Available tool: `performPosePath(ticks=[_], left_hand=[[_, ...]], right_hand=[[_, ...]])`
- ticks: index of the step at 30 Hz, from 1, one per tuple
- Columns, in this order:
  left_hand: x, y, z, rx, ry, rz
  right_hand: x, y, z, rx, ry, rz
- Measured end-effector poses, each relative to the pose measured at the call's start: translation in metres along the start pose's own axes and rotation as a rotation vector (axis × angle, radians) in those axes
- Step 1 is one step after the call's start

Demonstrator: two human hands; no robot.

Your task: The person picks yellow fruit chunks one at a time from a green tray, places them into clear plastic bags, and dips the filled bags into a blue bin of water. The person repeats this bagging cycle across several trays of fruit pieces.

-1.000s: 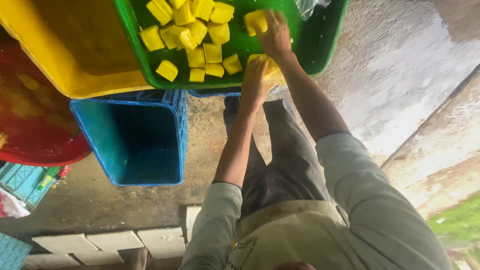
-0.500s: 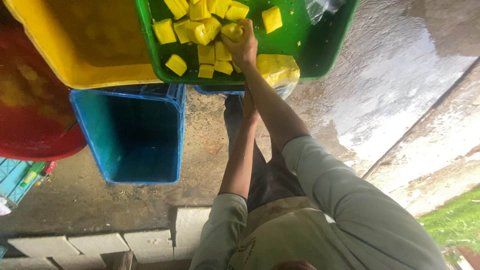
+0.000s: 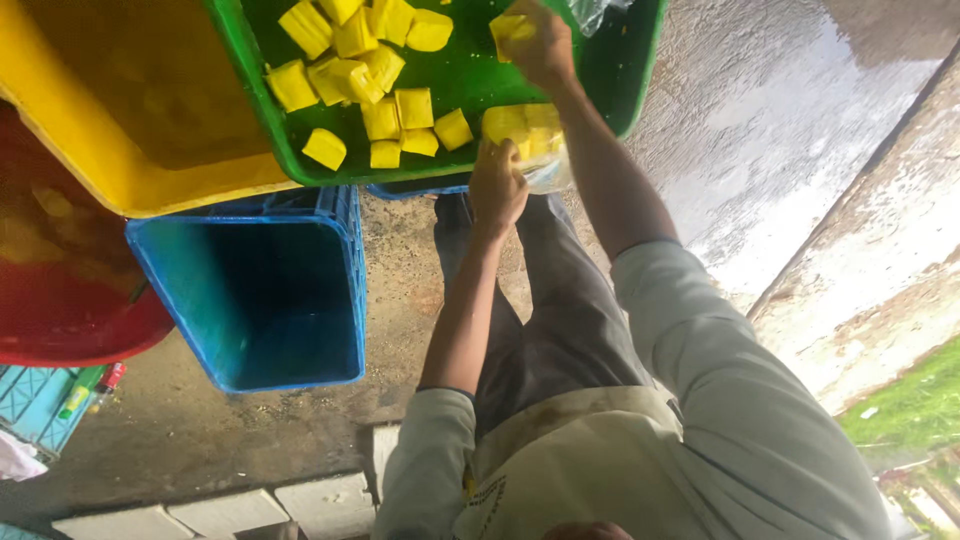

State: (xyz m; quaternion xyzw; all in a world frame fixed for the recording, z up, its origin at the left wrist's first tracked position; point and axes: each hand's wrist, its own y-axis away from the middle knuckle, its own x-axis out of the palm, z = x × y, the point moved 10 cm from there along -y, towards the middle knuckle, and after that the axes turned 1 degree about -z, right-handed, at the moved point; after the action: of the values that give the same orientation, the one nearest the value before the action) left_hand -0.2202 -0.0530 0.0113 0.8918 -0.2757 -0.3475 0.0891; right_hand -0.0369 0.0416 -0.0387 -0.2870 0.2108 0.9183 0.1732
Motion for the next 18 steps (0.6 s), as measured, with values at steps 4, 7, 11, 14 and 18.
performPosePath(ticks=[4,7,11,14,18], left_hand=[[-0.005,-0.011,-0.005,0.069,-0.014,0.031],[-0.003,-0.019,-0.004,0.090,0.094,0.136],[-0.003,-0.017,-0.003,0.097,0.270,0.119],[-0.011,-0.002,-0.006,0.167,0.149,-0.010],[-0.027,0.016,-0.019,0.286,0.225,-0.115]], right_hand=[[-0.045,0.068,-0.001,0.438,-1.102,0.423],[-0.094,0.136,0.028,0.295,-0.920,0.467],[-0.067,0.197,0.022,0.404,-0.607,0.256],[-0.041,0.197,0.019,0.241,-0.005,-0.042],[-0.007,0.198,-0.022,0.383,-0.025,-0.057]])
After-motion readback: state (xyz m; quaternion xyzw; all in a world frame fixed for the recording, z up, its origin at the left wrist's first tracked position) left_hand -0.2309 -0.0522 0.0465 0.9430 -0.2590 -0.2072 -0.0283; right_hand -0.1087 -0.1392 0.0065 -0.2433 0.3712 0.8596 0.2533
